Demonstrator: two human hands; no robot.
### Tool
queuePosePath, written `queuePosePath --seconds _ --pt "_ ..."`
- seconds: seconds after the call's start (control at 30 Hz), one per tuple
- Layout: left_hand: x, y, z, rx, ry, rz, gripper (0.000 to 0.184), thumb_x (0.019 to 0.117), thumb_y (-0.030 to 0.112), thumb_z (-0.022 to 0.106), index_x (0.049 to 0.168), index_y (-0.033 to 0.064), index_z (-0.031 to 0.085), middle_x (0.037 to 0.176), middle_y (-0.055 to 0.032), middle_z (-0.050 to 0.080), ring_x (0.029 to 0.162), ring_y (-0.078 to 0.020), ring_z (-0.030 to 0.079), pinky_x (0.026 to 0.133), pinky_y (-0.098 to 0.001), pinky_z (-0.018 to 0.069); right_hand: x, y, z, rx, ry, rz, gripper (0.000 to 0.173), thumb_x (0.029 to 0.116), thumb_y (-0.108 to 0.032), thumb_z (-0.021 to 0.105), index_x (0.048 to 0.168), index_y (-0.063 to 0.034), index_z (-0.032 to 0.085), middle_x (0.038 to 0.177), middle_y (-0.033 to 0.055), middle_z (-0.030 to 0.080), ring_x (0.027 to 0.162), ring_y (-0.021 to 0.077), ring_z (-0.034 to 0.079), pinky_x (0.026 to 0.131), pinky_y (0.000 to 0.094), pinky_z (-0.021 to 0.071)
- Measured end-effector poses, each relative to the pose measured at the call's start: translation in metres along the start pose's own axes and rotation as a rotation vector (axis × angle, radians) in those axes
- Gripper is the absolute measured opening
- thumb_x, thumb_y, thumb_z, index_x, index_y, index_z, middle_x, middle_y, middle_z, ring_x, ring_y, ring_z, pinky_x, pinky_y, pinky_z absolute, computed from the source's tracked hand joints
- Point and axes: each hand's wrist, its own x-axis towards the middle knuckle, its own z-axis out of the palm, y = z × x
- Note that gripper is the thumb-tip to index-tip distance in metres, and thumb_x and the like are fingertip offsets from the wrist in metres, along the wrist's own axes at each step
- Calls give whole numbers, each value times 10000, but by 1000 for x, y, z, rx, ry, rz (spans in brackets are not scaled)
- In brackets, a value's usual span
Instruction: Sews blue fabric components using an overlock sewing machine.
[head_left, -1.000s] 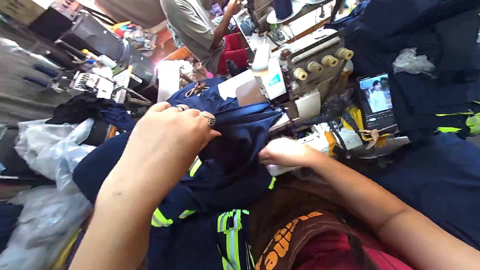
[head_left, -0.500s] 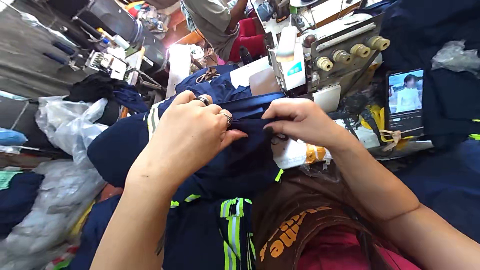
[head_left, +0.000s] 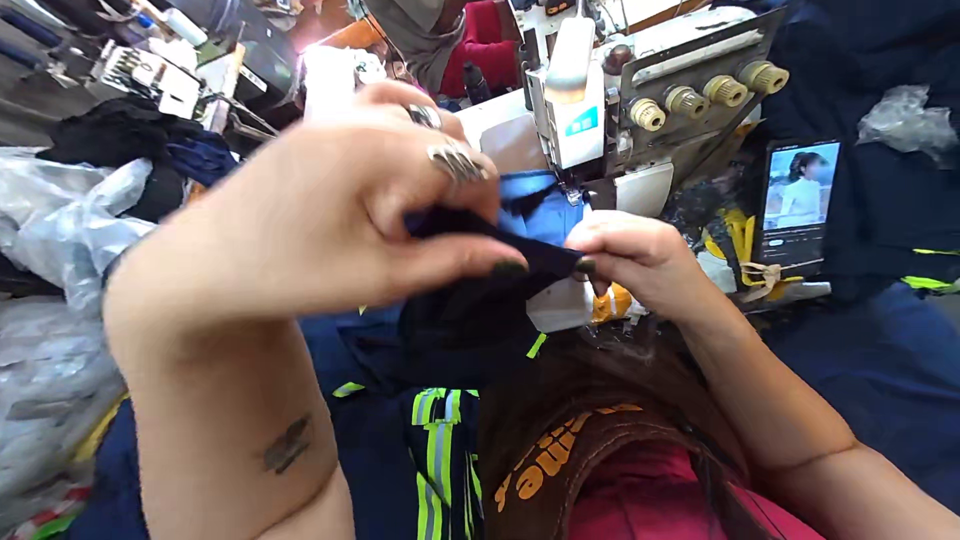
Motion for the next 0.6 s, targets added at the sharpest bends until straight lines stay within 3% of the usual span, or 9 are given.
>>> queuePosePath --seconds 0.07,0.17,0.3,0.43,0.53,0.6 --pt "1 -27 0 71 -58 -49 313 967 466 604 865 189 709 809 64 664 904 -67 613 1041 -473 347 -34 8 -5 6 27 61 117 1004 -98 621 998 -32 717 994 26 679 708 27 615 612 181 557" --pt "3 -63 18 -67 -147 -143 244 916 438 653 826 225 729 807 106 678 901 -19 612 999 -379 386 -73 31 -5 -5 74 130 188 1041 -169 590 1045 -33 721 1027 22 694 774 9 629 689 184 564" --pt "7 -99 38 -433 -123 -330 74 883 273 699 840 218 723 831 133 692 775 51 632 691 -146 516 -73 47 0 10 126 158 133 1020 -125 608 1040 -51 718 1099 23 686 796 18 640 697 189 576" --pt "16 -109 46 -638 -4 -338 74 877 153 693 877 227 705 875 144 706 806 33 661 719 -146 555 -52 53 0 5 169 140 96 985 -56 633 1017 -34 721 1069 29 678 767 26 626 677 188 569" --pt "26 -92 50 -557 3 -243 12 880 220 725 883 209 719 853 149 706 781 58 651 684 -135 538 -49 58 1 -19 195 125 104 980 -35 627 1020 -29 722 1064 29 682 738 13 617 655 172 560" --pt "31 -78 55 -448 -6 -184 95 887 274 730 878 180 738 867 130 702 816 68 635 716 -142 520 -49 61 3 13 208 127 113 985 -28 617 1027 -30 722 1066 31 681 718 14 613 633 171 556"
